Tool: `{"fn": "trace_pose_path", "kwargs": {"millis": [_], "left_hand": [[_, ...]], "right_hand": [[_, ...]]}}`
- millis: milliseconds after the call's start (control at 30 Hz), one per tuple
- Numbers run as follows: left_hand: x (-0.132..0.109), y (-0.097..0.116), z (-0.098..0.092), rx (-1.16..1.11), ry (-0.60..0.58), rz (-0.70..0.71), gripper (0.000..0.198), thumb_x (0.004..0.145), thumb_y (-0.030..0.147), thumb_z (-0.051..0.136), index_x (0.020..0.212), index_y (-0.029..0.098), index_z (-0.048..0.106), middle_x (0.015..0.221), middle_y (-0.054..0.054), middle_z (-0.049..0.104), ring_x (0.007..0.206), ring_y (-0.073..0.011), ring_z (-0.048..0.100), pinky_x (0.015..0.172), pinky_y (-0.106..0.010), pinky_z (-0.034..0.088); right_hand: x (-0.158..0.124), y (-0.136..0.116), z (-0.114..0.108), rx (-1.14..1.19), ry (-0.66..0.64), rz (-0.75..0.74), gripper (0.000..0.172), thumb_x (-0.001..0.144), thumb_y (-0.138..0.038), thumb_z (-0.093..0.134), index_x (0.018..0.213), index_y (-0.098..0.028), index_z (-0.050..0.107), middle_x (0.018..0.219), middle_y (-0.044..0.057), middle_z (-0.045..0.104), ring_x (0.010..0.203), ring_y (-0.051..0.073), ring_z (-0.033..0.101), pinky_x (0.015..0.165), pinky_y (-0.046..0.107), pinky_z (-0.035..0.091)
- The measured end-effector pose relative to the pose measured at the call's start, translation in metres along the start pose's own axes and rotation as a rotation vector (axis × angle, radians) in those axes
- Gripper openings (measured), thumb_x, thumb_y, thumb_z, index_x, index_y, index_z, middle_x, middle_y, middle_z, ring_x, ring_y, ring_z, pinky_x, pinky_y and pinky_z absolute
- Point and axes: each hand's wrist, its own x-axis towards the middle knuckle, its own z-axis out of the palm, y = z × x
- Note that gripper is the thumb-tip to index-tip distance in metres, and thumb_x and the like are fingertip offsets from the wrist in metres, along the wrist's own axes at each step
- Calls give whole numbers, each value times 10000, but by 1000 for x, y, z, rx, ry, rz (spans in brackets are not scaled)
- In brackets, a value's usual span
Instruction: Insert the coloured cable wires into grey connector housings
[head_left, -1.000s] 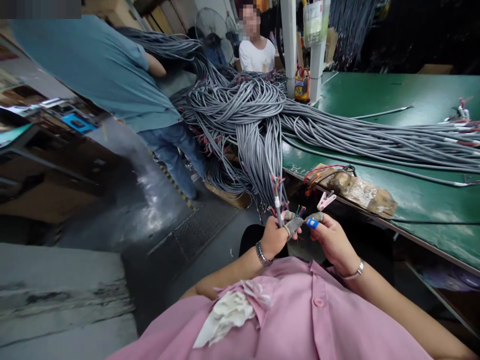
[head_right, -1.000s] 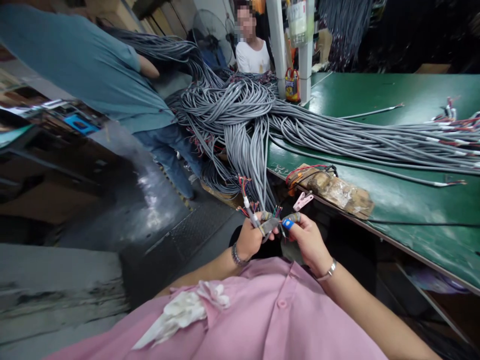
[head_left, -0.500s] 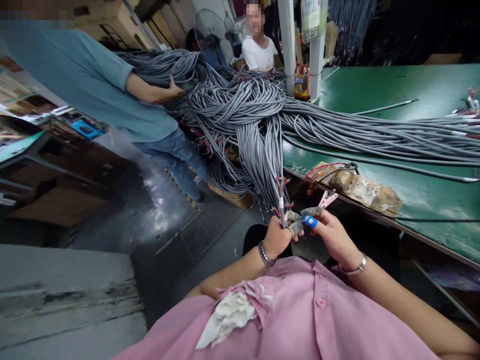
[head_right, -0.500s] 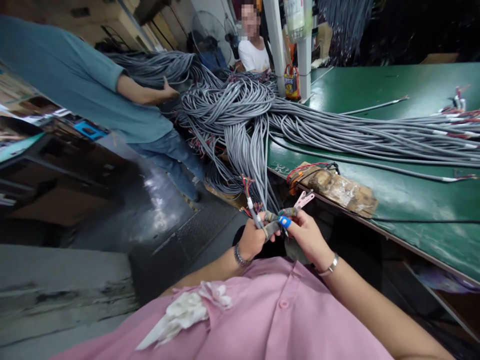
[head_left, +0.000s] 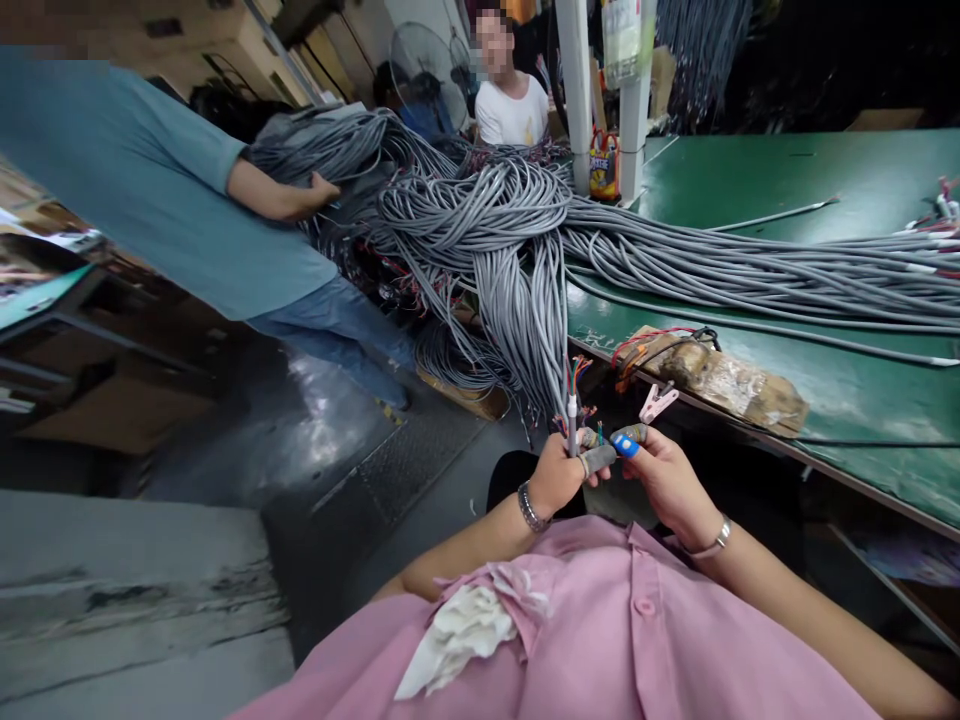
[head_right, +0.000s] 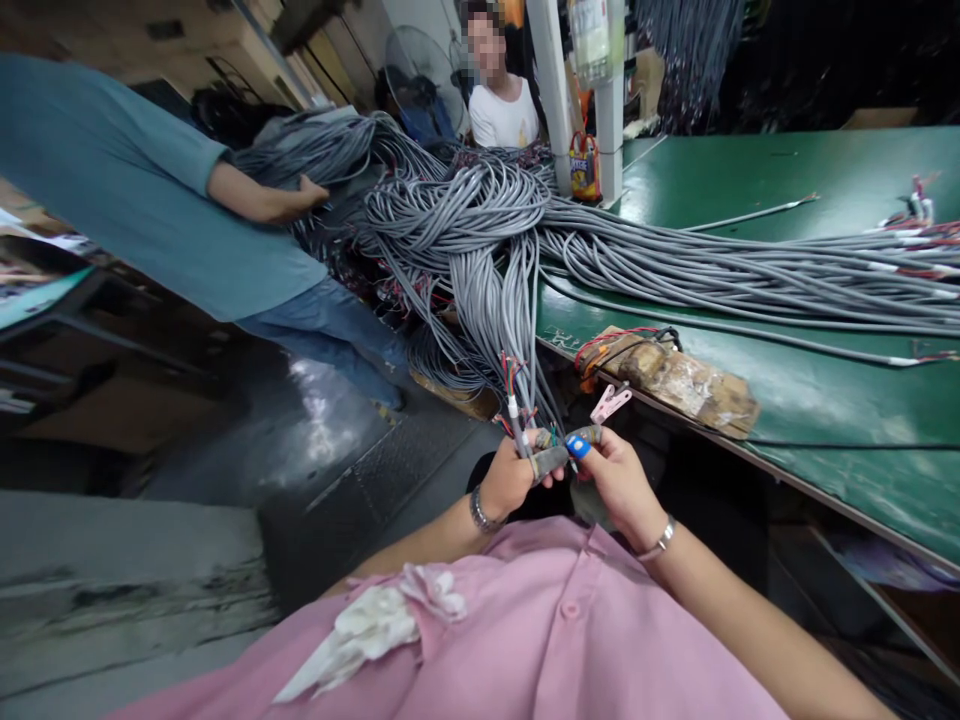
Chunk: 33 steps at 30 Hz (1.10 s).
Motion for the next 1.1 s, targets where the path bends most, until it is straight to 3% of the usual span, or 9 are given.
{"fn": "trace_pose_path", "kwargs": {"millis": [133, 267, 400, 500, 667, 867, 1100], "left_hand": [[0, -1, -1, -3, 24, -3, 312, 743, 408, 706, 648, 120, 634, 570, -34, 635, 449, -79, 524, 446, -184, 384], [1, -3, 0, 9, 7, 21, 278, 720, 375, 723, 656, 119, 635, 549, -31, 625, 439, -87, 516, 442, -198, 394], [0, 0, 2, 43, 7, 35, 242, 728, 323, 699, 625, 121, 614, 537, -27, 616, 424, -84, 504, 426, -196, 388], [-1, 2, 3, 79, 9, 45, 261, 741, 326, 685, 598, 122, 608, 536, -32, 618, 426, -85, 507, 431, -197, 389], [-1, 3, 3, 83, 22, 51, 286, 735, 361, 703, 598, 125, 615, 532, -27, 617, 434, -84, 510, 444, -195, 393], [-2, 1, 3, 112, 31, 57, 208, 734, 288, 675, 617, 127, 616, 537, -26, 619, 421, -86, 503, 425, -195, 386], [-1, 0, 1, 102, 14, 69, 243, 751, 317, 687, 620, 123, 623, 548, -33, 626, 440, -89, 515, 444, -198, 397]], "right_hand": [[0, -3, 0, -16, -21, -23, 263, 757, -424, 728, 829, -187, 638, 668, -3, 584, 569, 111, 477, 529, 250, 390], [-1, -16, 6, -43, -153, -29, 338, 747, -454, 728, 948, -196, 641, 705, 25, 644, 629, 157, 572, 581, 287, 450], [0, -21, 10, -38, -214, -22, 290, 765, -461, 708, 845, -193, 632, 598, 3, 623, 561, 163, 581, 593, 312, 460], [1, -17, 10, -54, -181, -24, 260, 779, -442, 693, 786, -197, 608, 569, -5, 607, 554, 156, 567, 573, 293, 436], [0, -12, 9, -78, -14, -25, 259, 777, -433, 682, 756, -190, 594, 592, -12, 595, 546, 122, 513, 521, 252, 382], [-1, -19, 13, -34, -169, -28, 271, 741, -425, 736, 828, -204, 606, 649, 1, 648, 563, 148, 574, 582, 292, 458], [3, -7, 9, 43, -122, 21, 252, 786, -427, 695, 794, -197, 592, 599, -16, 606, 537, 128, 534, 543, 262, 386]]}}
